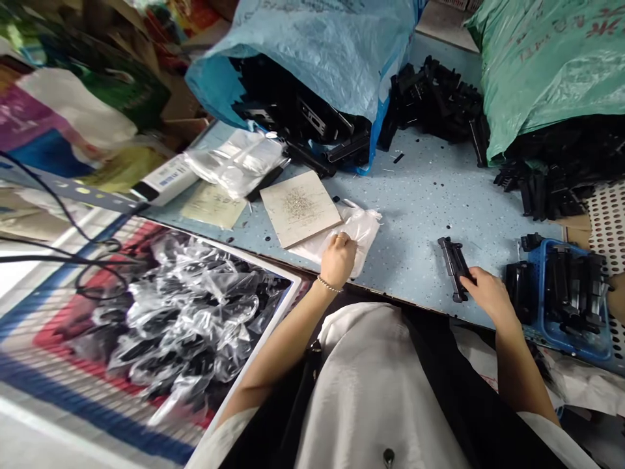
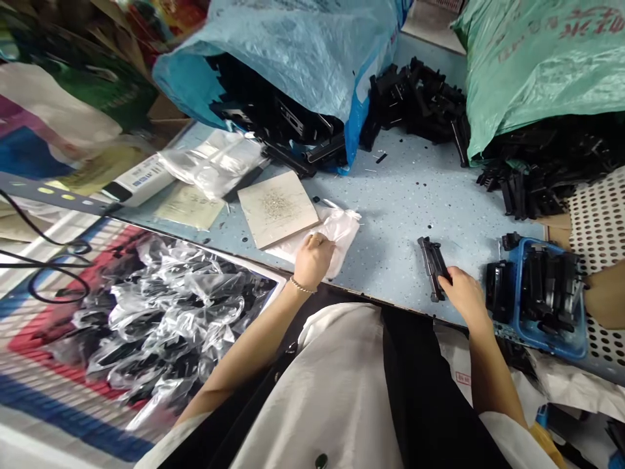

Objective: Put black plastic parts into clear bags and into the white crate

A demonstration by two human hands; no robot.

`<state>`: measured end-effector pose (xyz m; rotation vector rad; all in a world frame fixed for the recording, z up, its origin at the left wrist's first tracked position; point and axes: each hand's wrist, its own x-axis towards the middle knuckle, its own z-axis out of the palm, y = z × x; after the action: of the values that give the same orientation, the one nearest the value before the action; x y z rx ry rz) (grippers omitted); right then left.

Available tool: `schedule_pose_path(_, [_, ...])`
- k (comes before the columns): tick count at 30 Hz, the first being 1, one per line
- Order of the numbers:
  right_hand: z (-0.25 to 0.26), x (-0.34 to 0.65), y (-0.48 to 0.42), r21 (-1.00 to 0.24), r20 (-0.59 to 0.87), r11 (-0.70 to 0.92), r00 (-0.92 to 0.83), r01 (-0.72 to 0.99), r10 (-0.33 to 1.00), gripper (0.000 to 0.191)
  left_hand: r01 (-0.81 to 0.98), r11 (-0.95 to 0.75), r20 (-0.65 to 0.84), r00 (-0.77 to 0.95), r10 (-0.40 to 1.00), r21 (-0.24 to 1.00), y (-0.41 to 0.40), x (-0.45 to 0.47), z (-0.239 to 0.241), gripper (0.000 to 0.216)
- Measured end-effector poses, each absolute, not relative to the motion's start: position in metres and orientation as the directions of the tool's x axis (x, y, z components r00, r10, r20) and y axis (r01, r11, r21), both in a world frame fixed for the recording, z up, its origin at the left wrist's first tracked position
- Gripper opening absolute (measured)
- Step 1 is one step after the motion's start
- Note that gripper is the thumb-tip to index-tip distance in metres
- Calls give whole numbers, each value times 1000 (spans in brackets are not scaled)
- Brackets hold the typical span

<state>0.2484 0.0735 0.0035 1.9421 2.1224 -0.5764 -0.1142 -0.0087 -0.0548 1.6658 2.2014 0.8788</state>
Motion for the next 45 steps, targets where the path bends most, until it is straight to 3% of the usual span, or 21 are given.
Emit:
schedule_pose_path(2, [1, 243, 69, -435, -422, -43, -162, 899, 892, 24, 681, 225, 51, -360, 932, 697, -2, -128, -58, 14])
schedule_pose_path(4, [0, 228, 64, -720, -449, -183, -248, 670, 858, 26, 533, 296, -90, -377, 922, 793, -1, -145, -58, 16])
schedule_pose_path(6, [0, 202, 58, -849, -489, -350, -336, 395, 805, 29, 382, 357, -214, -368, 905, 853, -2, -156, -57, 17])
schedule_pose_path(8, [-2, 167, 54, -815, -562, -556, -454, 163, 691, 27, 262, 380, -268, -378, 886, 887, -3, -158, -57, 14])
schedule_pose_path(10, [-8, 130, 50, -652, -613, -758, -598, 14, 516, 22, 255, 364, -246, -398, 884, 896, -4, -156, -57, 8])
schedule_pose_path(13, [-24, 87, 44, -418, -645, -908, -697, -19, 312, 14, 475, 251, -61, -380, 923, 843, -9, -154, -58, 13])
schedule_pose_path(16, [-40, 73, 39, -307, -738, -952, -626, -22, 252, 18, 661, 125, 128, -321, 938, 740, -15, -159, -58, 31])
schedule_pose_path(22, [-52, 75, 31, -287, -670, -954, -693, -88, 266, 18, 712, 93, 123, -245, 962, 697, -21, -171, -54, 53])
schedule_pose_path(25, [-59, 60, 30, -331, -692, -943, -675, -21, 258, 13, 726, -33, 226, -170, 959, 687, -27, -159, -43, 59])
schedule_pose_path(30, [-56, 49, 33, -717, -561, -697, -598, 5, 573, 17, 655, -321, 337, 106, 936, 684, -49, -113, -21, 74])
schedule_pose_path(34, [-40, 62, 29, -894, -416, -441, -508, 77, 755, 21, 542, -390, 358, 169, 918, 744, -59, -95, -12, 81])
schedule_pose_path(36, [-37, 67, 28, -877, -417, -480, -534, 25, 735, 23, 498, -393, 357, 170, 919, 773, -61, -97, -9, 83])
schedule_pose_path(40, [-40, 68, 30, -696, -517, -714, -636, -77, 573, 25, 498, -366, 386, 66, 920, 786, -66, -101, -3, 81])
schedule_pose_path(45, [-37, 66, 25, -883, -411, -468, -526, 27, 745, 18, 517, -447, 403, 201, 893, 730, -73, -84, -3, 84])
